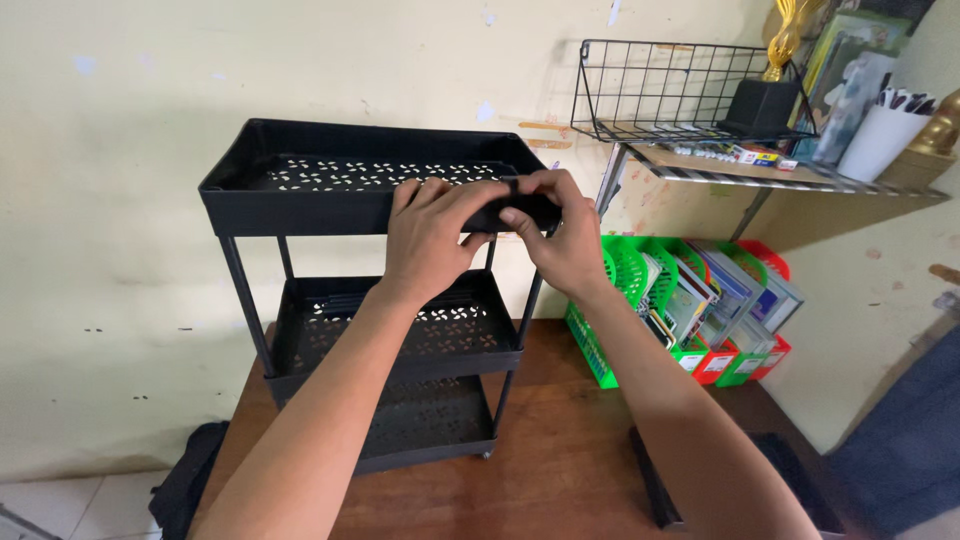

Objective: The person assembles a three-tier black metal shelf by inserting vertical support rods into the perforated trays and securing them with small plastic fasteners. The person repeatedly picks up rods and fasteners from a tray on the table and installs them into the shelf structure.

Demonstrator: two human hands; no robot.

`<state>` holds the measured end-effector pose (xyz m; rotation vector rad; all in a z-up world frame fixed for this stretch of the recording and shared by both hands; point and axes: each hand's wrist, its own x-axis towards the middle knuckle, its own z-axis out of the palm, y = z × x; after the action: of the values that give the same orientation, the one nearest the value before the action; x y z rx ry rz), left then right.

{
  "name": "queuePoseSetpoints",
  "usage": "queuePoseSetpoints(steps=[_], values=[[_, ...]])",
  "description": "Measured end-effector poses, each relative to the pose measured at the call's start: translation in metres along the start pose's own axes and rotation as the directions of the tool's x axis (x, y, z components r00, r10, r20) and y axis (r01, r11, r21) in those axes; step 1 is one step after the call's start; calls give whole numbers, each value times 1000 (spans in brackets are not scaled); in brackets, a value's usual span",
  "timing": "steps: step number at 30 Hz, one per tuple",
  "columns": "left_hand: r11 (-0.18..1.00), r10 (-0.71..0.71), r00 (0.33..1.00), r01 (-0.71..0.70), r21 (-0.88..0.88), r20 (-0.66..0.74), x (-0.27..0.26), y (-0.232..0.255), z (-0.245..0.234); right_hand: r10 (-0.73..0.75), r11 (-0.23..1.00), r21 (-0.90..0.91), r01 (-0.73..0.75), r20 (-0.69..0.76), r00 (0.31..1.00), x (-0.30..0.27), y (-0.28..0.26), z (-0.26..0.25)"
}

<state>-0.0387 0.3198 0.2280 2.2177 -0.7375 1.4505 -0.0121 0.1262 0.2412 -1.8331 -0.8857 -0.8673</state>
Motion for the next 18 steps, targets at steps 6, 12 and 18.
queuePoseSetpoints(steps=[6, 12, 18], values=[[1000, -8, 999, 9, -4, 38, 3, 4, -8, -96, 989, -118, 90, -41, 995, -3, 0, 3], [1000, 9, 1000, -9, 15, 16, 6, 7, -8, -112, 971, -222, 93, -72, 991, -8, -2, 4], [999, -17, 1000, 16, 51, 6, 5, 8, -2, -97, 978, -190, 83, -65, 993, -8, -1, 7]])
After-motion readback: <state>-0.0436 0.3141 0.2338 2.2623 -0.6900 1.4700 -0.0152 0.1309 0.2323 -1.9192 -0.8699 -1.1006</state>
